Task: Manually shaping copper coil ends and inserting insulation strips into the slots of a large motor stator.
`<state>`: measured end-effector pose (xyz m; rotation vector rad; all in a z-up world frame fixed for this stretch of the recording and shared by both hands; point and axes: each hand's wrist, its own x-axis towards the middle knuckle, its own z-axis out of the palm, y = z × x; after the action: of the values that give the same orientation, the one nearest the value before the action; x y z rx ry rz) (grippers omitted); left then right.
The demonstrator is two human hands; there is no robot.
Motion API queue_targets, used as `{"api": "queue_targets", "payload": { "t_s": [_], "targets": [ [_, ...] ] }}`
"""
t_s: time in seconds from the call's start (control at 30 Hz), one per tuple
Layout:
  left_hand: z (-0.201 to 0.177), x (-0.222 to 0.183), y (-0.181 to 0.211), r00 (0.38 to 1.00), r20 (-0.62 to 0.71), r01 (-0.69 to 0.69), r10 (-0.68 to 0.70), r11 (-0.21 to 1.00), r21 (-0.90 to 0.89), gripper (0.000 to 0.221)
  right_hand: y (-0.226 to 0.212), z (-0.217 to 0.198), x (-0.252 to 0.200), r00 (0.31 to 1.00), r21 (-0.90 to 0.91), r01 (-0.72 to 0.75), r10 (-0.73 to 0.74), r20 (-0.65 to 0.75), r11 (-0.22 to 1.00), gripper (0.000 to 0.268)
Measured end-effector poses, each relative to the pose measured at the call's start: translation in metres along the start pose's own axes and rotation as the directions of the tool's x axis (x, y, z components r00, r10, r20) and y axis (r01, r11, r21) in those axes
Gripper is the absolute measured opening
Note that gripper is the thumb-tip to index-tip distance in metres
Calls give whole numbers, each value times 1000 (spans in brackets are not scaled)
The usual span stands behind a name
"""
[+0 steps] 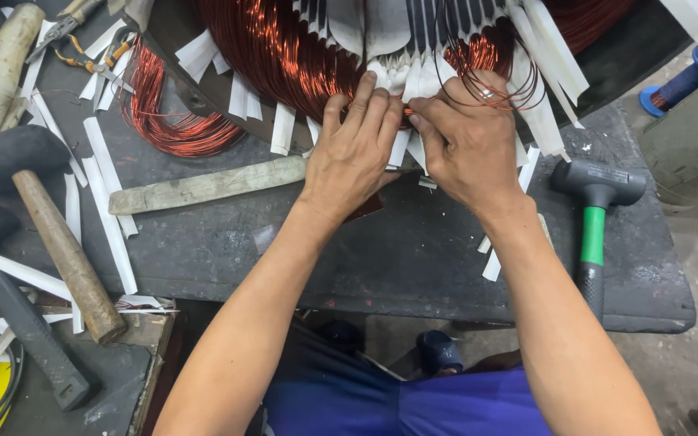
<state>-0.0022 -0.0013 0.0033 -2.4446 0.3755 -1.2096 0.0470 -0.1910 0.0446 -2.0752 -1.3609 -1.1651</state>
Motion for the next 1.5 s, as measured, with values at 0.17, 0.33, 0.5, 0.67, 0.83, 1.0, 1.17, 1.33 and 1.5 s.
{"api": "queue_targets", "payload": {
  "t_s": [0.17,0.33,0.5,0.67,0.83,1.0,1.17,1.33,1.5],
  "targets": [
    [-1,0,0,1000,-7,0,0,1000,5,115,0,0,-2,1000,-21,-10,10,20,1000,12],
    [1,-1,1,1000,-5,6,-6,1000,0,113,0,0,-1,1000,-6,2,-2,17,1000,11],
    [2,-2,1,1000,3,10,-10,1000,-12,114,1,0,-1,1000,-6,0,0,19,1000,10],
    [1,-1,0,1000,-3,10,-10,1000,-14,114,1,1,-1,1000,-15,-3,3,11,1000,12],
    [2,-2,1,1000,9,14,-14,999,-33,115,0,0,0,1000,0,10,-10,0,1000,9],
    [4,-3,1,1000,24,12,-11,999,-37,116,0,0,0,1000,8,11,-11,-4,1000,10],
    [2,-2,1,1000,20,19,-18,999,-30,117,0,-1,1,1000,-15,3,-3,5,1000,10],
    [3,-1,2,1000,19,19,-18,1000,-24,113,-1,-2,1,1000,-9,-4,4,3,1000,10],
    [2,-1,1,1000,9,14,-14,1000,-16,114,-2,-2,1,999,-1,-34,34,15,999,7]
  ]
}}
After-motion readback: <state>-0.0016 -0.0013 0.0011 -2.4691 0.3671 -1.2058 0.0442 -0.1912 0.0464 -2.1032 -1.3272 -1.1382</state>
